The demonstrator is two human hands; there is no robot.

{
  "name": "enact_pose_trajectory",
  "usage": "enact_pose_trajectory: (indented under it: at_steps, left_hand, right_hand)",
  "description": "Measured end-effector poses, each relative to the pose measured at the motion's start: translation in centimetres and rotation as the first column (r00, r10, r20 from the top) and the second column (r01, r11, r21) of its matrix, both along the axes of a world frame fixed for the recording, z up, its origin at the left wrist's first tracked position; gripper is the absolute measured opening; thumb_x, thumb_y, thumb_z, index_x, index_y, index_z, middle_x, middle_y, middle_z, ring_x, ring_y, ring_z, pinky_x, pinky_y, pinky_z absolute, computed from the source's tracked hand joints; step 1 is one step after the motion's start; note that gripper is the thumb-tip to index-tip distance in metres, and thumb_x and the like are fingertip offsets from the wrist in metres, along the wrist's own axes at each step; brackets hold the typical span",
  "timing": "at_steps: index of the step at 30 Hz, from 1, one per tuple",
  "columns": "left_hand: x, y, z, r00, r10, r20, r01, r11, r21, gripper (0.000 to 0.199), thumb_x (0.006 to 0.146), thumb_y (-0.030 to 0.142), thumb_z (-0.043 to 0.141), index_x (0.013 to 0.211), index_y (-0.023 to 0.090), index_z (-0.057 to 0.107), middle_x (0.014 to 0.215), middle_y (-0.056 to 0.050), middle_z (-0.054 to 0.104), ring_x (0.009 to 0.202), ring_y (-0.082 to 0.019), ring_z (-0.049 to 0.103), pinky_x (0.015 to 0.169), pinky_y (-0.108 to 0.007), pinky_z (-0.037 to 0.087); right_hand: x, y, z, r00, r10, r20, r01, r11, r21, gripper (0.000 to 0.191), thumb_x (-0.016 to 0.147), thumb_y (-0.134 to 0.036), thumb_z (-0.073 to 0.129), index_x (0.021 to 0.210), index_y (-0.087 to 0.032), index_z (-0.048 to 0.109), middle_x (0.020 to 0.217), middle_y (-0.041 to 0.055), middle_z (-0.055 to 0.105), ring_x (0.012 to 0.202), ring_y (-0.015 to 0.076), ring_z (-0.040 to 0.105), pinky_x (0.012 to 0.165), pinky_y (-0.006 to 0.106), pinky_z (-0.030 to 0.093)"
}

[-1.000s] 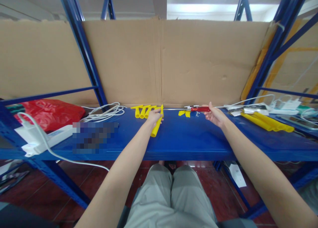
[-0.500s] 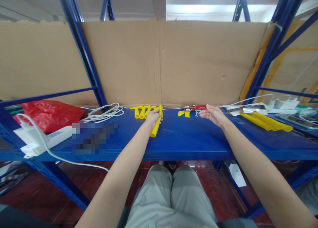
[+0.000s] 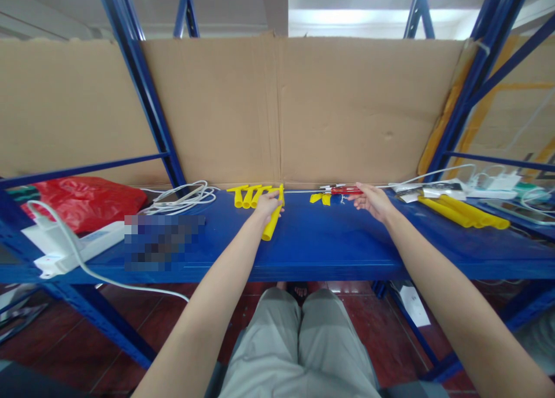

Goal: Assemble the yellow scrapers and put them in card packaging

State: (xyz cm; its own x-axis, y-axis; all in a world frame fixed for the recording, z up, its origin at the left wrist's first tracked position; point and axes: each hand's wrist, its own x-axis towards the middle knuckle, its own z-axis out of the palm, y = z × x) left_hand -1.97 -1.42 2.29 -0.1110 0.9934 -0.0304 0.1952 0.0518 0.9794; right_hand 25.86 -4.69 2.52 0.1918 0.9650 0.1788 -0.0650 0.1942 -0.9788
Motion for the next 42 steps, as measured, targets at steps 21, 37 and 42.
enact_pose_trajectory:
  at_steps: [21,37,42]
  left_hand:
    - [-0.1,0.0,0.0,0.999,0.023,0.037,-0.023,1.0,-0.008,0.06,0.085,0.0,0.055,0.141,0.018,0.048,0.108,-0.014,0.07,0.059,-0.01,0.065,0.048,-0.017,0.047]
    - [-0.1,-0.1,0.1,0.999,0.028,0.02,-0.028,1.0,-0.006,0.059,0.085,0.001,0.055,0.141,0.019,0.048,0.109,-0.014,0.07,0.059,-0.01,0.065,0.048,-0.017,0.047]
    - [-0.1,-0.3,0.1,1.0,0.019,0.006,-0.019,1.0,-0.004,0.057,0.086,0.001,0.054,0.14,0.018,0.048,0.112,-0.014,0.069,0.062,-0.01,0.066,0.047,-0.015,0.046]
  right_hand:
    - [1.6,1.3,-0.9,0.989,0.146,-0.024,-0.141,0.98,0.137,0.024,0.09,-0.036,0.063,0.074,-0.018,0.058,0.063,0.0019,0.069,0.054,0.0105,0.065,0.055,0.02,0.056]
    - [0.2,0.3,-0.5,0.997,-0.027,0.078,0.036,0.993,-0.114,0.029,0.095,-0.033,0.054,0.072,-0.014,0.058,0.048,0.0025,0.06,0.035,0.0073,0.05,0.033,0.015,0.038]
    - [0.6,0.1,-0.1,0.999,0.019,-0.049,-0.023,0.997,-0.08,0.015,0.095,-0.026,0.054,0.089,-0.016,0.063,0.051,-0.0011,0.063,0.039,0.0066,0.055,0.043,0.014,0.048]
